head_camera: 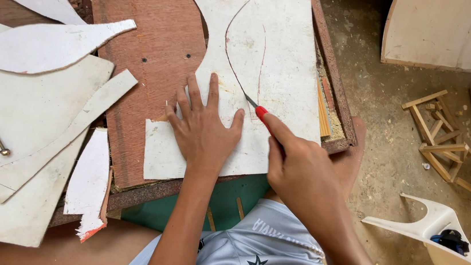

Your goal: Using a hand saw to cut a curved shape out of a thin metal sheet on a workbench.

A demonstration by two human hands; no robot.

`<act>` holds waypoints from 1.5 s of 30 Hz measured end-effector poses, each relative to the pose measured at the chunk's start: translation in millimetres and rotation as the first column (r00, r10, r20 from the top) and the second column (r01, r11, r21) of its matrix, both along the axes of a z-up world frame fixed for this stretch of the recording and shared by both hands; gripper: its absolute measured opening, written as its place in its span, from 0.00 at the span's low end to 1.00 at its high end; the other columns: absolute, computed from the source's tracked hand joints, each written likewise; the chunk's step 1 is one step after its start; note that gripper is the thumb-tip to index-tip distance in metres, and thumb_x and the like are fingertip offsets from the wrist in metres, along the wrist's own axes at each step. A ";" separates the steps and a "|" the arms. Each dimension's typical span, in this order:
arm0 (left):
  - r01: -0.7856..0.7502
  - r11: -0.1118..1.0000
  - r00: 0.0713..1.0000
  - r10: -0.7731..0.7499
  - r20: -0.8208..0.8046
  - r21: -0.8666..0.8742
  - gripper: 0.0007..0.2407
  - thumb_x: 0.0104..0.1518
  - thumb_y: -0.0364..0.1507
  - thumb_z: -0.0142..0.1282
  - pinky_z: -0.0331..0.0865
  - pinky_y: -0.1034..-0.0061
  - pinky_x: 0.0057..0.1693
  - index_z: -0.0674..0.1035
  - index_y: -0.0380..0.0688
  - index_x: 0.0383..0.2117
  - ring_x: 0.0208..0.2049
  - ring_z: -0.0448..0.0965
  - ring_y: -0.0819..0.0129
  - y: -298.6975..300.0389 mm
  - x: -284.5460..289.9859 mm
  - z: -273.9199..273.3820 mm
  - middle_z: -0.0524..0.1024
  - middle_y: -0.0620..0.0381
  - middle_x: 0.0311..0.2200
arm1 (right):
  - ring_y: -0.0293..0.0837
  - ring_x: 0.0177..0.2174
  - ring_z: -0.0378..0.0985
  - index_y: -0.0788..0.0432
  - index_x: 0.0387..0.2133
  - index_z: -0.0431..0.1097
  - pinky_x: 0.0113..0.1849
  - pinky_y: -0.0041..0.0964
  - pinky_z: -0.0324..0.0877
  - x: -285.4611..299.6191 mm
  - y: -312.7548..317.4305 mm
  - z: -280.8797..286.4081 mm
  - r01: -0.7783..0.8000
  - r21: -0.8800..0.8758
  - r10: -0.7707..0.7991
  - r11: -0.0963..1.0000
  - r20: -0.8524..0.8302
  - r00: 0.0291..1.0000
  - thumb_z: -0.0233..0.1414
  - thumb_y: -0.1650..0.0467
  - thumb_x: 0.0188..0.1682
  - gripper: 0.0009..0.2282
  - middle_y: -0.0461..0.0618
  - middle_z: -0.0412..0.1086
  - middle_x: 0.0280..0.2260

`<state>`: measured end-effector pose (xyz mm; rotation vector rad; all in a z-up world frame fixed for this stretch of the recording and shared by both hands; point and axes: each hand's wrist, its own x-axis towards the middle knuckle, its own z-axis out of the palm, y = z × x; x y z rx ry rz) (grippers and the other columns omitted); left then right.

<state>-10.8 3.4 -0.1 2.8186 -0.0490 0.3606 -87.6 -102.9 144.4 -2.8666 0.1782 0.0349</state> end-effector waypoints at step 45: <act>0.025 1.000 0.998 -0.026 -0.062 -0.019 0.35 0.55 0.58 0.48 0.51 0.44 0.63 0.64 0.60 0.69 0.66 0.55 0.47 -1.9 -0.4 1.6 0.54 0.49 0.70 | 0.54 0.20 0.78 0.44 0.62 0.63 0.61 0.70 0.28 -21.2 0.4 31.7 -0.122 -0.077 0.122 0.990 0.005 0.992 0.43 0.70 0.54 0.21 0.45 0.78 0.18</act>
